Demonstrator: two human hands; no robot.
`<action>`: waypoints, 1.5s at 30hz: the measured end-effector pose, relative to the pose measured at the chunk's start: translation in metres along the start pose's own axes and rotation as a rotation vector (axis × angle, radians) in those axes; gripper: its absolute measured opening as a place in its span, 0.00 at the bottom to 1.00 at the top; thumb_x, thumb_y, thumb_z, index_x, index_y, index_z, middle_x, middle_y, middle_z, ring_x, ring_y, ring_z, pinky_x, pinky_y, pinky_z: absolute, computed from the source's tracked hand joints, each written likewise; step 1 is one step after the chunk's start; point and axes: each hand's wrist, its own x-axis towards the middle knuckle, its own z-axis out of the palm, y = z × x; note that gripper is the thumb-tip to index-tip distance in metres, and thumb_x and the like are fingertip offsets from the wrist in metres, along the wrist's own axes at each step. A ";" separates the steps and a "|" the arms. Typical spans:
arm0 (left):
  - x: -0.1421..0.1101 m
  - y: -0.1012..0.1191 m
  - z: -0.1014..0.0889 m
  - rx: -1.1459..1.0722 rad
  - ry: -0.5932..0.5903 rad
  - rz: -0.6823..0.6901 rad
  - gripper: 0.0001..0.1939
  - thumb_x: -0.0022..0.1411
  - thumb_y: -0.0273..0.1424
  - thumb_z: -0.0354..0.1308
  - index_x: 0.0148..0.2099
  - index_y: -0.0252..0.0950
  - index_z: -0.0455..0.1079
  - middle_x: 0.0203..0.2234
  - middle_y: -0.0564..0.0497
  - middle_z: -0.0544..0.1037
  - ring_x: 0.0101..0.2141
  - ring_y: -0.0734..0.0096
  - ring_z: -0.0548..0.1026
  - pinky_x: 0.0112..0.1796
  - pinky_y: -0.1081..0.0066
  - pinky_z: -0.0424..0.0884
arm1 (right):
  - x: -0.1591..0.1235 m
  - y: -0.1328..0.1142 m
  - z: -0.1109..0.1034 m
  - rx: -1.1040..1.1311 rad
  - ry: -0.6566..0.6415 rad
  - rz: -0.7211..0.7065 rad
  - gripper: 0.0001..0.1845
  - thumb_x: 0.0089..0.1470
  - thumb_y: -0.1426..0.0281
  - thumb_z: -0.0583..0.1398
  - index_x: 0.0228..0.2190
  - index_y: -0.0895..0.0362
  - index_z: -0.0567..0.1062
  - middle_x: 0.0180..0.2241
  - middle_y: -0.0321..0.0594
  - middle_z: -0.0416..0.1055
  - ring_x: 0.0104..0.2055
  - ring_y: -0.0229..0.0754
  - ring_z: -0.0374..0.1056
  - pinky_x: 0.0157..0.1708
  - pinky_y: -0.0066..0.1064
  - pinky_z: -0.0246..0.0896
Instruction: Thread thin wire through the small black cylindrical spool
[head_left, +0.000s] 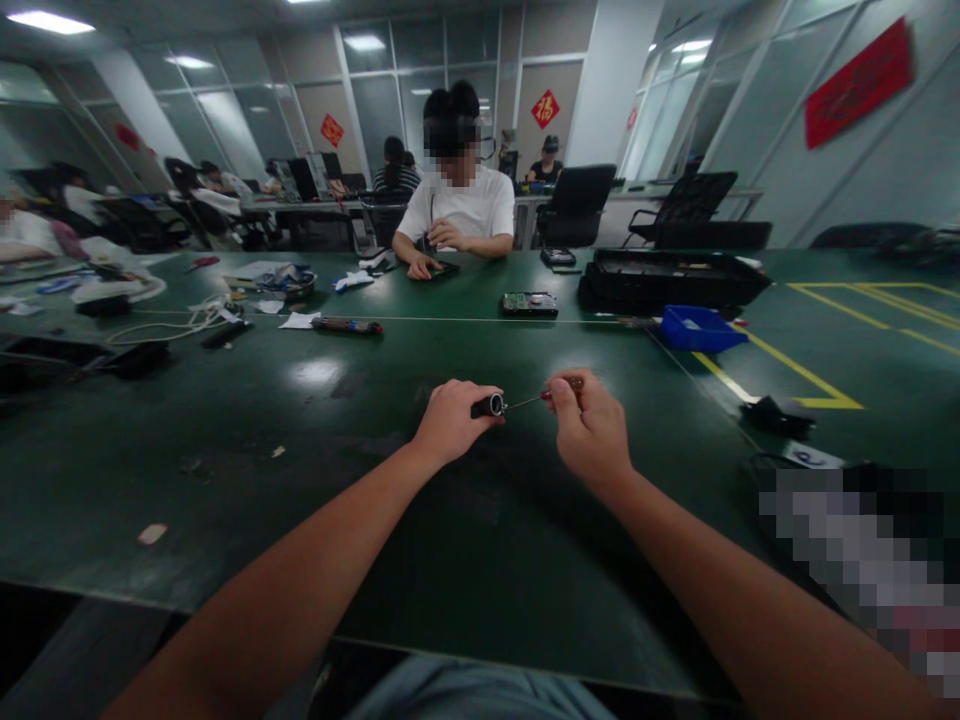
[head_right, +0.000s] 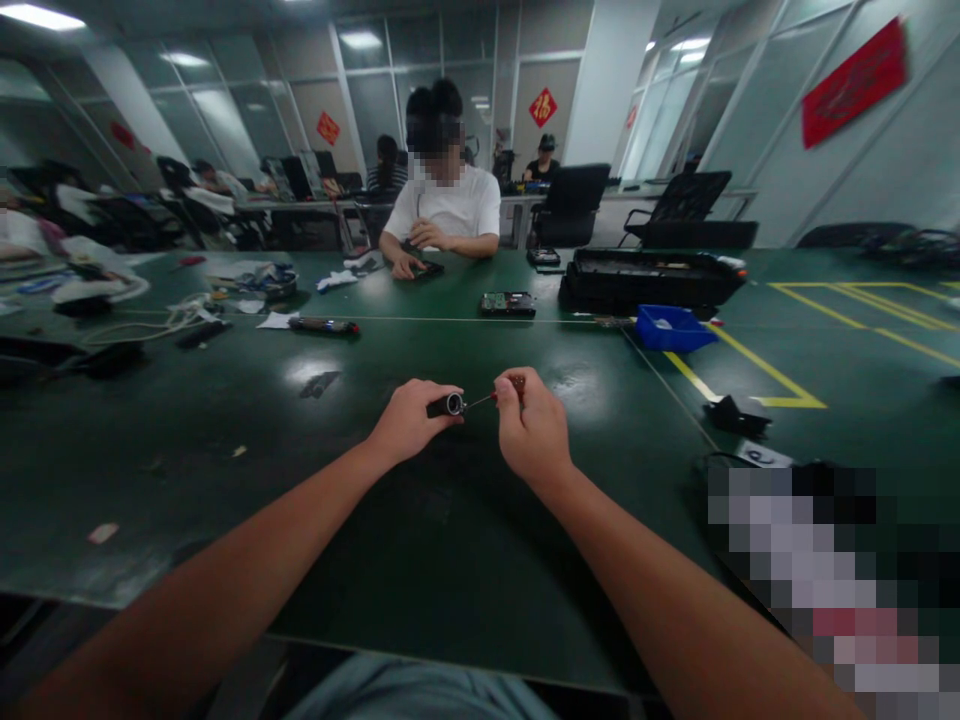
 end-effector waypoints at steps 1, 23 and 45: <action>0.000 0.000 0.000 -0.001 -0.006 0.000 0.18 0.59 0.37 0.69 0.52 0.45 0.76 0.42 0.52 0.82 0.44 0.59 0.74 0.47 0.58 0.67 | 0.000 0.000 -0.001 0.007 0.011 -0.001 0.12 0.67 0.61 0.51 0.36 0.53 0.71 0.30 0.39 0.76 0.32 0.44 0.72 0.34 0.37 0.62; 0.001 -0.002 0.005 -0.075 0.128 -0.069 0.20 0.63 0.37 0.66 0.56 0.41 0.74 0.51 0.49 0.80 0.49 0.59 0.76 0.52 0.59 0.70 | 0.006 0.029 0.031 -0.478 -0.509 -0.056 0.16 0.65 0.65 0.53 0.44 0.53 0.79 0.41 0.46 0.76 0.39 0.47 0.73 0.38 0.37 0.64; 0.001 -0.002 0.005 -0.071 0.116 -0.042 0.20 0.62 0.37 0.66 0.55 0.40 0.74 0.48 0.49 0.81 0.47 0.59 0.76 0.50 0.60 0.70 | 0.000 0.013 0.032 -0.327 -0.801 -0.188 0.07 0.57 0.66 0.65 0.37 0.52 0.82 0.35 0.40 0.80 0.38 0.48 0.74 0.36 0.36 0.64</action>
